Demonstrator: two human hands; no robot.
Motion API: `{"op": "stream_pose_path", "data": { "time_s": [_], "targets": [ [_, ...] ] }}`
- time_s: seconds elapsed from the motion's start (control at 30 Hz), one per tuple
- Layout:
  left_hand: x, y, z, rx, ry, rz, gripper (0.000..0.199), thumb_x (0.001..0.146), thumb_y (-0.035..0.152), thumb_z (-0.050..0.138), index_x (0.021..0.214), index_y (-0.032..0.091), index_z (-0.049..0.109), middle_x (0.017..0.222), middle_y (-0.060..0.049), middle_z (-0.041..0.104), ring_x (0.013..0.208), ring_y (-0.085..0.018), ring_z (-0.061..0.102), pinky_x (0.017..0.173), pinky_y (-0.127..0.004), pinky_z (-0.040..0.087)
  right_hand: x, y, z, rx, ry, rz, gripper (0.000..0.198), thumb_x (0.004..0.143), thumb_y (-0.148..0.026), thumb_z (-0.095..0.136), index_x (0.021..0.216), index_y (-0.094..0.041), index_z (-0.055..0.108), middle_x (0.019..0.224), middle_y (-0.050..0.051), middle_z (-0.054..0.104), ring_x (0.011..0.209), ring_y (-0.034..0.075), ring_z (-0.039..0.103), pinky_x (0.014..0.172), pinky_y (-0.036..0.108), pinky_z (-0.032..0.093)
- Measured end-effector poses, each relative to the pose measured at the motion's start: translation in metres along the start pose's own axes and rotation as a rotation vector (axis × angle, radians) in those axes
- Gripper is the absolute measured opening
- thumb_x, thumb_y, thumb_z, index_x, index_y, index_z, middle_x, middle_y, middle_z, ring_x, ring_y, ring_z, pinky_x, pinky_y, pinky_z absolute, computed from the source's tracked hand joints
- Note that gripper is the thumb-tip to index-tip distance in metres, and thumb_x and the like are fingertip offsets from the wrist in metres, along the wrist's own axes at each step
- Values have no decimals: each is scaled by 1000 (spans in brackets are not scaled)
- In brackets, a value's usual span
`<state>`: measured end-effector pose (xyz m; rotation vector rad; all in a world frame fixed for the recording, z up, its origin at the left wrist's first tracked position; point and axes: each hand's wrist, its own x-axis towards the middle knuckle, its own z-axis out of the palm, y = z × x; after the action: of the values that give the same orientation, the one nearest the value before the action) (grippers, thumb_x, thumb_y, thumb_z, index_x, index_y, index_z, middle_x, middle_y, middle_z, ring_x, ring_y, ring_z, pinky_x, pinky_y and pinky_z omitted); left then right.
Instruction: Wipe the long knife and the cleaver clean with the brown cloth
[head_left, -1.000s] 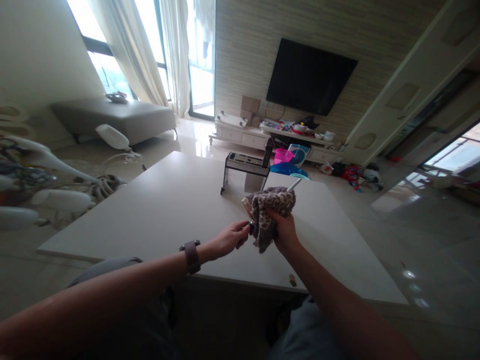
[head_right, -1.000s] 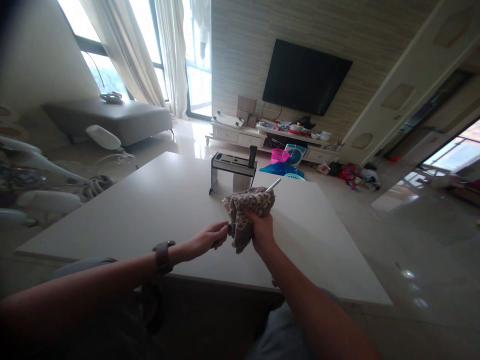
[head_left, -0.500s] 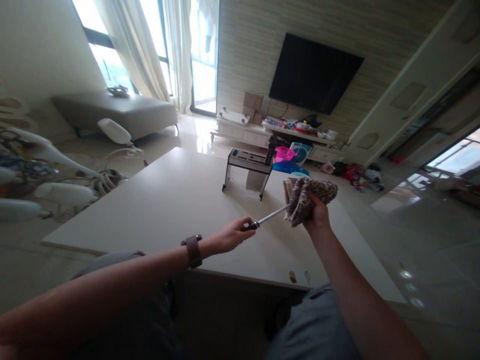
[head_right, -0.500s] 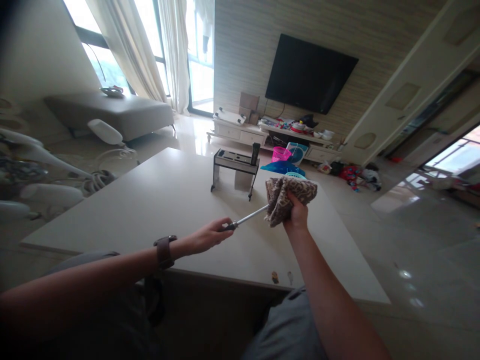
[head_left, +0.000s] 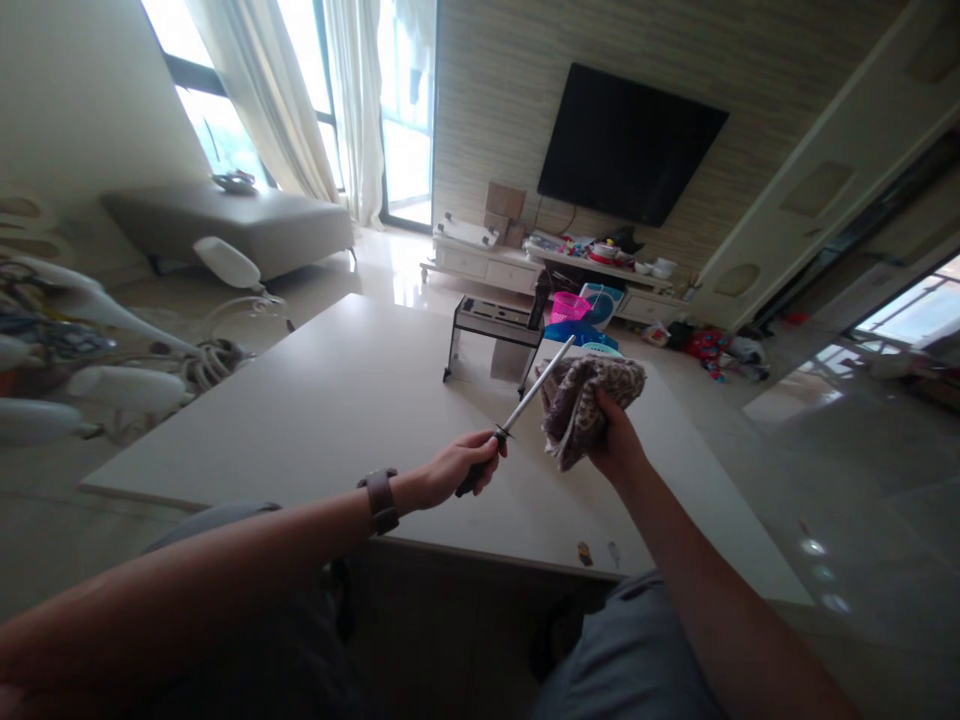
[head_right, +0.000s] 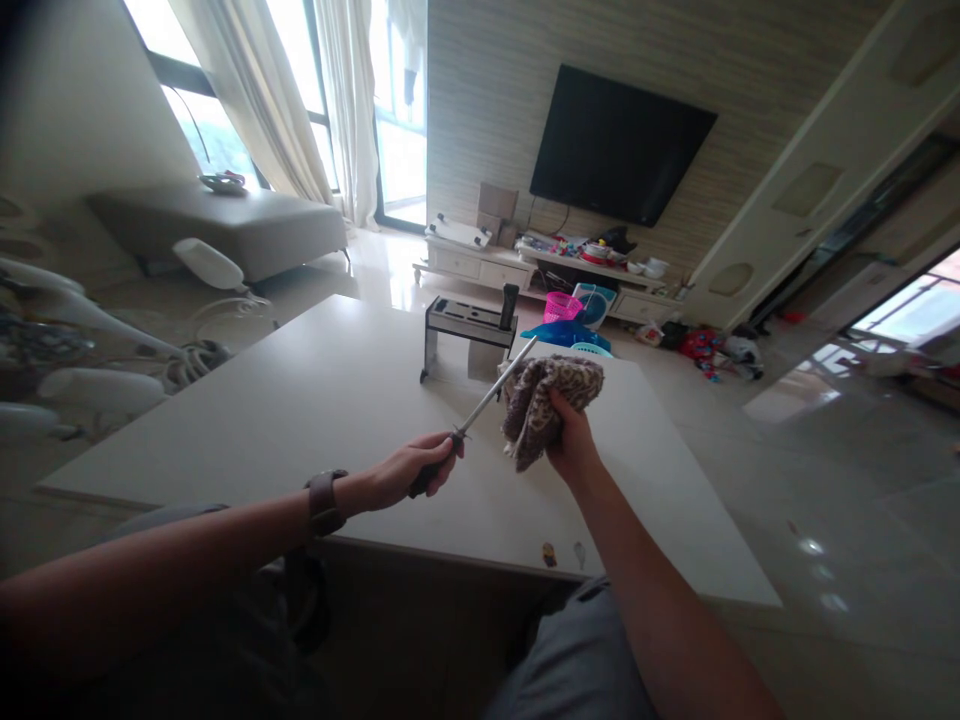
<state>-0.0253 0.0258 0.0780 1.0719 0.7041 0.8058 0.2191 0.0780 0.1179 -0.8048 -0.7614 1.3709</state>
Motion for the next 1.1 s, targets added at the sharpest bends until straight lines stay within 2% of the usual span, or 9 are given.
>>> {"op": "stream_pose_path", "data": {
  "time_s": [0.1,0.2,0.3,0.4,0.53,0.67,0.8,0.93,1.1],
  "targets": [
    [1,0,1,-41,-14,1,38,90,53,64,93,16,55,65,4,49,51,-9,46,45,-21,38,-11,21,11,-30,23,113,41,64,-34,89,99,-20,73,95,5,81,91,29,77,89,46,63],
    [2,-3,2,-26,-42,12,39,89,54,65,88,18,52,64,5,50,49,-8,46,45,-20,38,-26,41,27,-68,-42,177,43,60,-35,92,96,-18,74,90,6,81,82,28,77,81,44,64],
    [2,-7,1,29,-65,36,41,88,56,65,85,19,49,60,5,50,47,-8,47,45,-20,37,-38,55,38,-123,-68,188,43,57,-32,93,92,-16,75,89,6,81,78,26,76,78,40,62],
    [2,-11,-1,73,-87,47,43,89,59,64,85,19,48,60,5,51,47,-9,48,45,-21,37,-42,60,41,-179,-7,133,40,54,-27,93,87,-15,76,84,5,80,73,23,74,73,36,61],
    [2,-13,-2,88,-95,53,46,88,62,64,86,19,48,62,5,51,49,-9,48,46,-21,37,-41,58,42,-205,70,56,39,51,-23,92,85,-15,76,80,4,79,70,22,72,70,35,60],
    [2,-11,-2,108,-102,40,48,88,63,63,97,17,53,63,6,48,50,-9,45,46,-21,34,-36,53,42,-185,113,22,39,51,-24,92,86,-15,75,80,4,80,70,24,73,69,37,61],
    [0,-7,-1,113,-112,22,46,89,62,61,90,17,53,62,6,46,51,-9,42,47,-21,33,-25,41,37,-136,146,-27,38,52,-22,91,86,-15,75,80,4,80,69,23,73,68,37,62],
    [-2,-5,1,142,-128,-6,43,92,59,58,92,17,54,60,6,43,50,-9,39,47,-22,30,-9,24,26,-82,219,-90,35,53,-19,89,84,-15,75,78,4,79,67,22,73,67,37,64],
    [-5,-3,4,166,-132,-52,42,93,58,56,93,16,54,61,6,42,52,-9,37,47,-22,29,14,3,4,-14,303,-175,36,56,-18,88,90,-13,75,85,5,80,74,21,74,75,37,65]
  ]
}}
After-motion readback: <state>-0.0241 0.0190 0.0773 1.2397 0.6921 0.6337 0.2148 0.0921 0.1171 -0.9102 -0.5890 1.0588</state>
